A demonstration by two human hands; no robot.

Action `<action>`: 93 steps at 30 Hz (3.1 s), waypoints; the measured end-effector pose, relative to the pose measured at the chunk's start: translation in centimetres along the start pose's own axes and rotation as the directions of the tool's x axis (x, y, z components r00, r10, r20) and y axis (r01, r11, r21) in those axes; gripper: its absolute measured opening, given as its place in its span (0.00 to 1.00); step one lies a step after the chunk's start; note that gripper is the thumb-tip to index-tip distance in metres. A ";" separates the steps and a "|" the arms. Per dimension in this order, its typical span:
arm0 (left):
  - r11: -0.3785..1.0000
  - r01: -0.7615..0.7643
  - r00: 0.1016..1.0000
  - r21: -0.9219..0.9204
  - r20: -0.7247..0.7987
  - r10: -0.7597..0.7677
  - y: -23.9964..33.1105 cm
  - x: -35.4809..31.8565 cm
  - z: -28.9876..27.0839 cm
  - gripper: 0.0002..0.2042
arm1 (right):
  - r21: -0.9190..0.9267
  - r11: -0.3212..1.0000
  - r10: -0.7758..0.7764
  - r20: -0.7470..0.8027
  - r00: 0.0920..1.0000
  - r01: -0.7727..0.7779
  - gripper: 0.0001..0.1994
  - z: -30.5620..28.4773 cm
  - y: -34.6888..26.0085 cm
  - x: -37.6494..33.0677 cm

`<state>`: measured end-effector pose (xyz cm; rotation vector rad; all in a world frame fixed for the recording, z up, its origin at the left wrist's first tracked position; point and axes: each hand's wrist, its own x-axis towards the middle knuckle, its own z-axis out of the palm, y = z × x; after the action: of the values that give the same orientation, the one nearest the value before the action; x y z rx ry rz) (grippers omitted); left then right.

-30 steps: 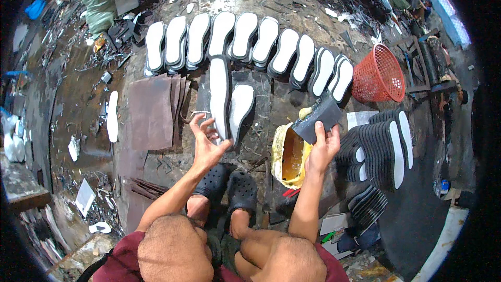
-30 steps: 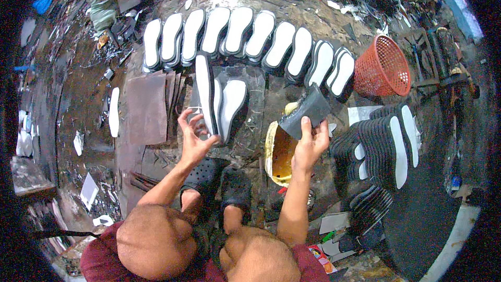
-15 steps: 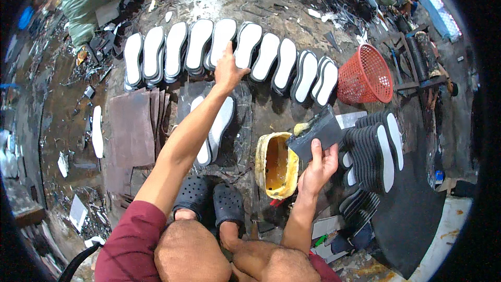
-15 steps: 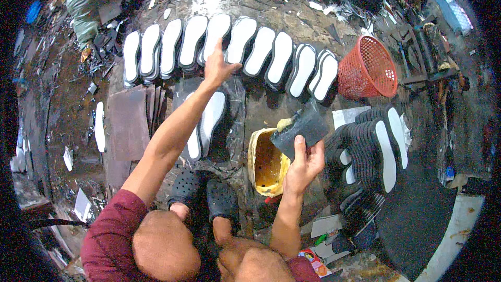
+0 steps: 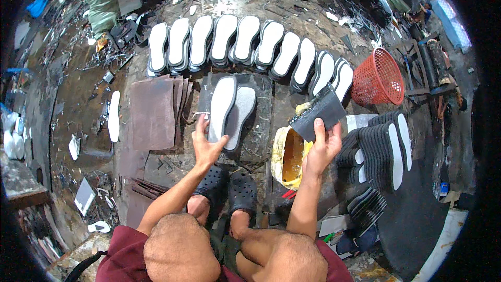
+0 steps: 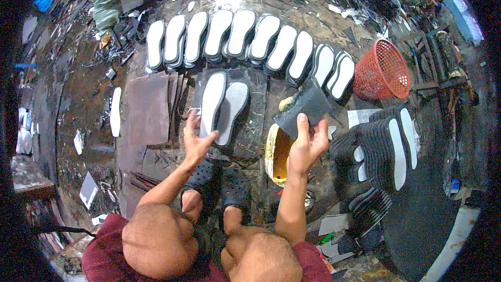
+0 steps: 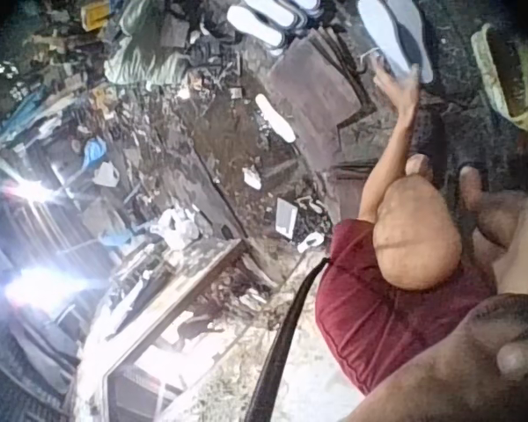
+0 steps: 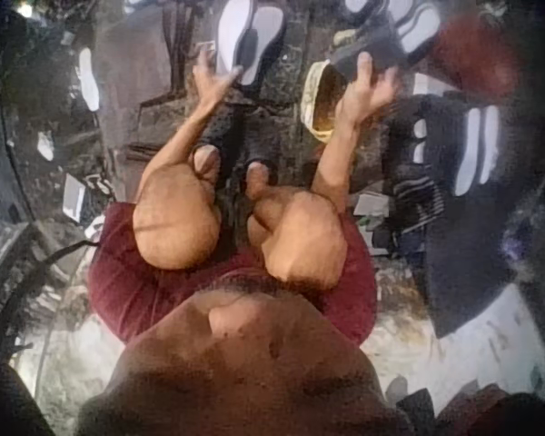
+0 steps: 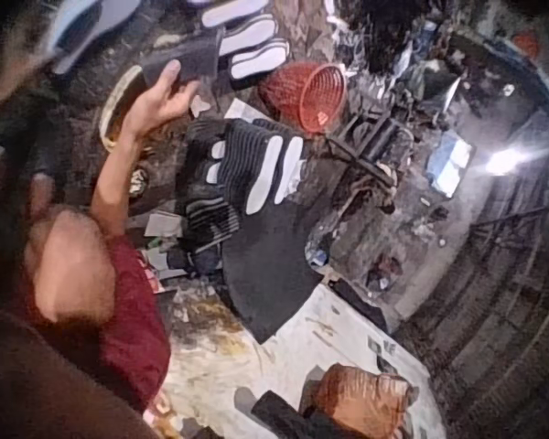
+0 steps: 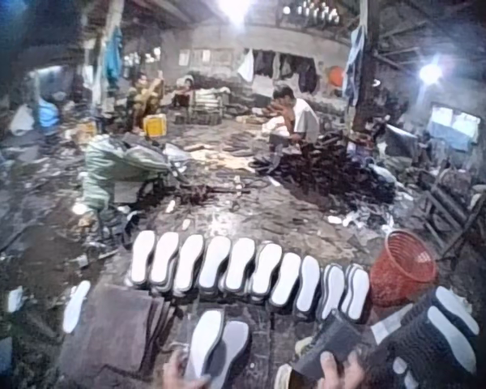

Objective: The person applies adhesive to white shoe sole inserts using a small brush and then presses them onto black sole bases. The person handles the soles one at a time, repeatedly dipping the brush into a container of glue and spreading it across the surface before joining the parts.

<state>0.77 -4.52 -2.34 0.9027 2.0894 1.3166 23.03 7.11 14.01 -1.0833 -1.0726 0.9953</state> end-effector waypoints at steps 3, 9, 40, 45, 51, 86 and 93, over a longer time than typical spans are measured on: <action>0.911 -0.326 0.945 0.252 0.068 0.319 1.2 0.3 1.6 0.36 | 0.010 1.000 -0.016 0.076 0.997 0.015 0.13 1.4 1.8 0.5; 0.801 -0.355 0.931 0.482 0.257 0.259 2.9 -1.1 1.9 0.39 | -0.509 0.845 0.047 0.373 0.927 0.162 0.20 7.0 9.9 4.1; 0.823 -0.564 0.825 0.059 0.056 0.562 5.5 5.8 -0.3 0.33 | -0.421 0.342 0.087 0.904 0.418 0.840 0.12 9.3 12.7 -1.0; 0.694 -0.630 0.645 0.347 0.732 0.219 7.5 12.8 2.3 0.33 | -0.345 0.217 0.168 0.935 0.313 0.913 0.06 8.5 12.2 -6.6; 0.613 -0.692 0.626 0.382 0.740 0.246 7.4 12.4 2.6 0.33 | -0.243 0.229 0.018 0.969 0.246 0.942 0.15 6.9 11.0 -11.4; 0.883 -0.379 0.906 0.276 0.304 0.294 1.1 -0.9 -0.8 0.57 | -0.665 0.388 0.391 0.746 0.539 0.639 0.19 6.7 8.7 0.2; 0.898 -0.355 0.916 0.258 0.287 0.280 1.5 -0.9 -0.4 0.59 | -0.651 0.505 -0.009 0.652 0.758 0.566 0.22 5.4 13.7 -5.4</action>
<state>1.42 -4.99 -0.77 1.5188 2.0380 0.9759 15.48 5.37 0.37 -1.2635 -2.3431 0.4638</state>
